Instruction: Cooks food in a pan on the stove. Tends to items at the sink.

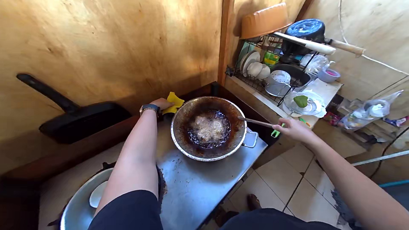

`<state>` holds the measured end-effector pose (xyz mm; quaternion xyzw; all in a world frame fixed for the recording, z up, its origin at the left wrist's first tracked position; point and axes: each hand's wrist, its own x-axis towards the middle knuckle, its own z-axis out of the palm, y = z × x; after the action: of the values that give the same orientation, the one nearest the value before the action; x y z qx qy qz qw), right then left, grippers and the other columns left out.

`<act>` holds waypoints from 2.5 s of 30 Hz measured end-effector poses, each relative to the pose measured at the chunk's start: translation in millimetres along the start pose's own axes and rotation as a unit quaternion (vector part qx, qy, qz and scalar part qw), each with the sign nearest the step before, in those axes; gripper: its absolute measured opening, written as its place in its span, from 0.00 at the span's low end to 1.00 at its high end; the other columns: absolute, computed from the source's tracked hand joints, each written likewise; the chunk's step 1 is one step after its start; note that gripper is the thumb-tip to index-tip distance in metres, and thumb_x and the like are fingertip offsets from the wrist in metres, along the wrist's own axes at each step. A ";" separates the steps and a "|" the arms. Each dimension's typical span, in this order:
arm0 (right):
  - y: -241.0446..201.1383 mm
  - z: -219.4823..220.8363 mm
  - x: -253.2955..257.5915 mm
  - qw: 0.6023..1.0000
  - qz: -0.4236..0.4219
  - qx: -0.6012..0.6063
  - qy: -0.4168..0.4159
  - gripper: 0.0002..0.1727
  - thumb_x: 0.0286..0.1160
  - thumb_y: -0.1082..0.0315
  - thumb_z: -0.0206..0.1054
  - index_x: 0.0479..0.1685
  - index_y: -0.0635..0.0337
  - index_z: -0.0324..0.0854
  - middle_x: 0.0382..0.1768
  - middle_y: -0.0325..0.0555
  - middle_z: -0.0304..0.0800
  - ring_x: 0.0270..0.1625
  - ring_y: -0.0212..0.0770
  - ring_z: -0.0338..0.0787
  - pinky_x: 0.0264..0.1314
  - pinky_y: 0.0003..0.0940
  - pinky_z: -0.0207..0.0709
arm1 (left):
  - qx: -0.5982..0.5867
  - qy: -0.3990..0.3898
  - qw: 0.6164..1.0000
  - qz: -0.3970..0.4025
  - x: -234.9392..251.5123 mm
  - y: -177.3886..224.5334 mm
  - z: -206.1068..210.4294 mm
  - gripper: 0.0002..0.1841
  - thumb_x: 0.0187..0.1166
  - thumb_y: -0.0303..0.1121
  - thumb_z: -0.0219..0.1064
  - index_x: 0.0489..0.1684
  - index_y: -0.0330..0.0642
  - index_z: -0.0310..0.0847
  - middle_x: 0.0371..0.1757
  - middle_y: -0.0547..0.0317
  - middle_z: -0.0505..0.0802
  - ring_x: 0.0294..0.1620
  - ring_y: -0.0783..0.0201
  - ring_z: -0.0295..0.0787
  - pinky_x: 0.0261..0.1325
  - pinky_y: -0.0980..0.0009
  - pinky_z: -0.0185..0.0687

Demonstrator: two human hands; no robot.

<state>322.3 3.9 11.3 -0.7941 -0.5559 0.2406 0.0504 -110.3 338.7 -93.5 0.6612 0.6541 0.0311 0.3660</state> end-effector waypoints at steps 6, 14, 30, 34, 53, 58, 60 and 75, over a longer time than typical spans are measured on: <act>-5.4 -3.6 16.3 1.000 -0.019 -0.020 0.015 0.22 0.88 0.52 0.63 0.52 0.66 0.85 0.45 0.64 0.89 0.51 0.61 0.87 0.58 0.65 0.74 | 0.014 -0.006 1.000 -0.008 -6.8 -9.8 -5.5 0.30 0.90 0.47 0.59 0.65 0.19 0.76 0.65 0.22 0.84 0.70 0.32 0.80 0.74 0.34 0.69; -10.3 -15.3 47.4 0.997 -0.057 -0.050 0.024 0.21 0.87 0.52 0.65 0.50 0.65 0.86 0.40 0.63 0.89 0.45 0.63 0.88 0.52 0.67 0.75 | 0.026 0.017 0.999 -0.043 -57.8 -13.6 -3.4 0.31 0.90 0.48 0.58 0.64 0.18 0.77 0.65 0.22 0.84 0.71 0.32 0.80 0.74 0.34 0.69; -22.5 -54.2 119.6 0.983 -0.155 -0.100 0.009 0.22 0.86 0.53 0.66 0.46 0.69 0.85 0.41 0.69 0.87 0.50 0.68 0.86 0.54 0.72 0.72 | -0.021 0.067 0.989 -0.127 -137.7 -18.5 39.5 0.31 0.88 0.48 0.61 0.68 0.20 0.76 0.69 0.24 0.83 0.75 0.34 0.78 0.77 0.35 0.66; -26.4 -56.3 135.2 0.974 -0.188 -0.122 0.008 0.23 0.86 0.52 0.65 0.43 0.69 0.85 0.40 0.68 0.87 0.50 0.68 0.86 0.53 0.71 0.73 | -0.056 0.091 0.984 -0.145 -156.6 -21.6 57.2 0.30 0.88 0.47 0.59 0.65 0.19 0.77 0.68 0.23 0.83 0.74 0.34 0.78 0.76 0.35 0.67; -41.4 -46.8 175.7 0.953 -0.262 -0.155 0.013 0.24 0.86 0.49 0.64 0.56 0.65 0.86 0.50 0.68 0.90 0.59 0.70 0.87 0.60 0.74 0.73 | -0.171 0.161 0.948 -0.214 -193.4 -24.9 91.4 0.29 0.90 0.45 0.58 0.70 0.20 0.73 0.69 0.24 0.82 0.74 0.35 0.78 0.76 0.39 0.70; -53.7 -58.3 141.0 0.937 -0.263 -0.223 0.063 0.27 0.87 0.47 0.62 0.65 0.65 0.80 0.50 0.72 0.88 0.59 0.74 0.87 0.56 0.74 0.75 | -0.169 0.158 0.947 -0.222 -205.3 -17.2 99.5 0.29 0.90 0.46 0.57 0.68 0.20 0.74 0.69 0.23 0.82 0.73 0.35 0.79 0.76 0.39 0.69; -52.9 -64.8 116.3 0.926 -0.276 -0.238 0.093 0.26 0.87 0.49 0.62 0.62 0.65 0.79 0.46 0.72 0.89 0.56 0.75 0.88 0.52 0.72 0.75 | -0.175 0.159 0.946 -0.224 -206.2 -19.3 101.0 0.29 0.90 0.46 0.58 0.68 0.20 0.75 0.68 0.23 0.83 0.73 0.35 0.80 0.75 0.39 0.70; -15.5 7.5 13.9 0.817 -0.455 -0.350 0.056 0.17 0.84 0.58 0.66 0.58 0.64 0.82 0.39 0.61 0.88 0.37 0.61 0.92 0.36 0.56 0.81 | -0.206 0.187 0.938 -0.208 -224.9 -12.4 109.5 0.28 0.89 0.43 0.57 0.69 0.19 0.73 0.69 0.23 0.82 0.73 0.35 0.79 0.75 0.39 0.70</act>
<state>309.4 21.0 5.6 -0.4272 -0.8966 -0.0656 -0.0966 -95.8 89.0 -81.6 0.4023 0.8131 0.2117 0.3636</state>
